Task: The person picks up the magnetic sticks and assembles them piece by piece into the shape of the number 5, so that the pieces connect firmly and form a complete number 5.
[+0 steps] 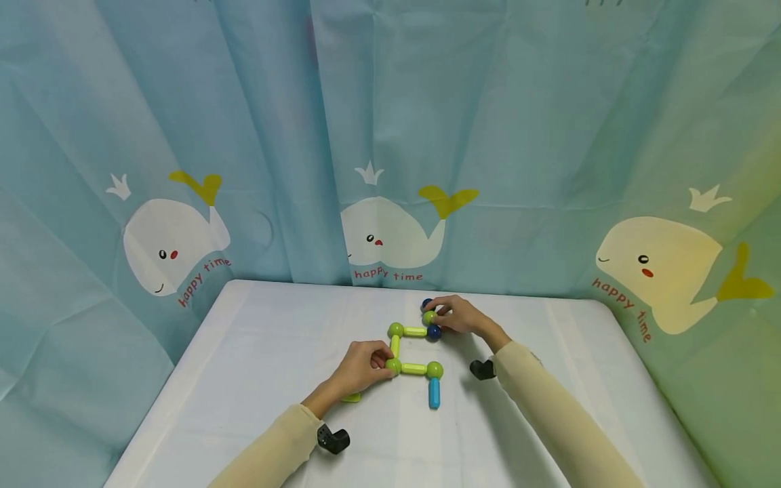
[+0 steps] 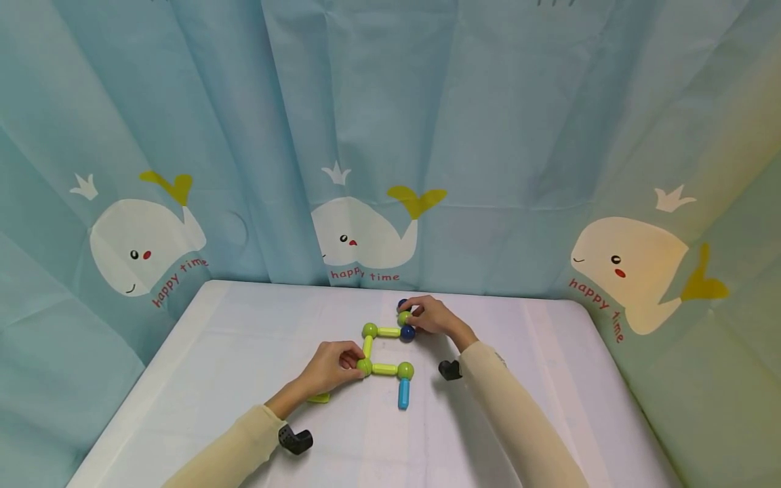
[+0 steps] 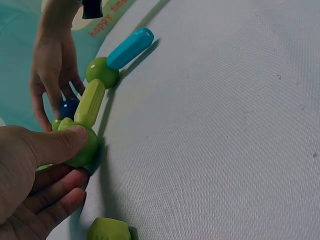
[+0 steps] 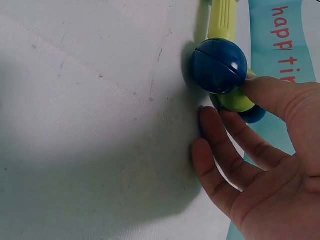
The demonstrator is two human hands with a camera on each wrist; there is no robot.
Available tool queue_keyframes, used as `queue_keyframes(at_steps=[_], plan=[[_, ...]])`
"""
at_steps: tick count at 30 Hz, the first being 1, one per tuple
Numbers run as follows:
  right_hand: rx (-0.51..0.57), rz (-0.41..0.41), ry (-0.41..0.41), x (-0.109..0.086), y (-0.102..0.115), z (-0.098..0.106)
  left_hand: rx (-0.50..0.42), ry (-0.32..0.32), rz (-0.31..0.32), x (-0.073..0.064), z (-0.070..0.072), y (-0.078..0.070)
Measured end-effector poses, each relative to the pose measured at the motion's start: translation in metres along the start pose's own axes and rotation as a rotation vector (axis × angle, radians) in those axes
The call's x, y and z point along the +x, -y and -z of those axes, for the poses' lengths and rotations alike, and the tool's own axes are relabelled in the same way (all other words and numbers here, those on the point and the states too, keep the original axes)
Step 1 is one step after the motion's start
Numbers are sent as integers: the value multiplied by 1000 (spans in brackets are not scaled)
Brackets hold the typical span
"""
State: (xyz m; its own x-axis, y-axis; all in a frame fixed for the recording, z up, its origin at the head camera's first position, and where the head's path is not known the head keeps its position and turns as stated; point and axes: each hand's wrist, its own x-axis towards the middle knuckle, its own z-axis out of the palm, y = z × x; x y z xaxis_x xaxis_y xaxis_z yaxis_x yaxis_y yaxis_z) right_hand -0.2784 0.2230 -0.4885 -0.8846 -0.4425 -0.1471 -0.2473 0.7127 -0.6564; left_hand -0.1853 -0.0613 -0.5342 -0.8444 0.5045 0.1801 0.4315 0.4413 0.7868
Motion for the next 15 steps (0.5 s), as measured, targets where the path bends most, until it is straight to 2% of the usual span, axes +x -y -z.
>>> queue_keyframes(at_steps=[7,15], plan=[[-9,-11,-6,-7,-5,4,12,-8,-21,1,0,0],[-7,12,-25,-21,-15,10,25,-11,-6,0,0,0]])
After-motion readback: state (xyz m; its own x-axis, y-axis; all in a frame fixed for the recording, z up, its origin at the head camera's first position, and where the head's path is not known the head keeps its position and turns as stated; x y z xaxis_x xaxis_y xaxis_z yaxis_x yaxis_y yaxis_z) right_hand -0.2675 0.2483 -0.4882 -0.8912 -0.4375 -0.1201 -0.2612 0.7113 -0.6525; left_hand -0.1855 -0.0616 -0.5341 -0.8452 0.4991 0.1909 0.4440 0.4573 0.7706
